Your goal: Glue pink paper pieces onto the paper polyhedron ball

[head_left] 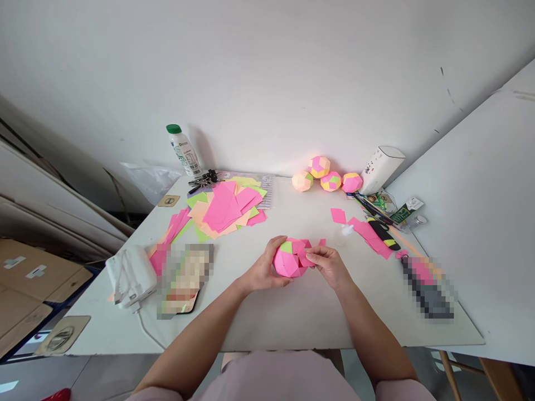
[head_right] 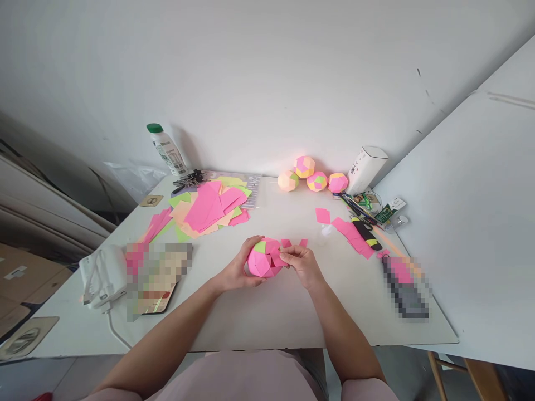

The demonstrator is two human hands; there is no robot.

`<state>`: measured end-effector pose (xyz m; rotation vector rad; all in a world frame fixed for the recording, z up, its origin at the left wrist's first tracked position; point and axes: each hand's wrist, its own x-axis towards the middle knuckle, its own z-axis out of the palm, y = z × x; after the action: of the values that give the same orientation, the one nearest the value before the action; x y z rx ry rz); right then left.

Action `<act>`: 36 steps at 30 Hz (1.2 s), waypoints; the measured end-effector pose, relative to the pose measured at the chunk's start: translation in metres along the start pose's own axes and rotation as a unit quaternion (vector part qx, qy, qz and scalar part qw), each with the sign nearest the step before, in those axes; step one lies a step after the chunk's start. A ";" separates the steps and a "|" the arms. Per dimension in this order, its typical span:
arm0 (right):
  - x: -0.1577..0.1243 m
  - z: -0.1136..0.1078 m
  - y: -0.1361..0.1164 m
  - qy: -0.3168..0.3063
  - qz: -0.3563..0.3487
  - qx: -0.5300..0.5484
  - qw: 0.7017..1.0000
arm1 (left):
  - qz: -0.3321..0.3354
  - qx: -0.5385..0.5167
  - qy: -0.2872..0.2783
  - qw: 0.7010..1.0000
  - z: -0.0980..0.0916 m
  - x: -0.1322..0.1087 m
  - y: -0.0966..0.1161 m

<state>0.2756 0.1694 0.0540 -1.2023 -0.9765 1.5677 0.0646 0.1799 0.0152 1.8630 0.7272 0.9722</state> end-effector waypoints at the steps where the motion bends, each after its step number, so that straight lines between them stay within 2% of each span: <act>1: 0.000 0.000 0.000 0.003 -0.002 -0.005 1.000 | 0.001 0.004 0.001 1.000 0.000 0.000 0.000; 7: -0.002 0.002 -0.003 0.006 0.012 -0.010 1.000 | 0.009 0.023 0.000 1.000 0.000 0.000 -0.001; 19: -0.007 0.000 -0.009 -0.045 0.036 -0.048 0.997 | 0.024 0.061 0.008 0.998 0.000 0.000 -0.004; 36: -0.004 -0.004 -0.004 -0.078 0.050 -0.051 0.994 | 0.047 0.088 0.012 0.995 0.002 0.000 -0.004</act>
<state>0.2802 0.1668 0.0579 -1.2299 -1.1237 1.7280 0.0658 0.1807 0.0111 2.0578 0.7672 1.0193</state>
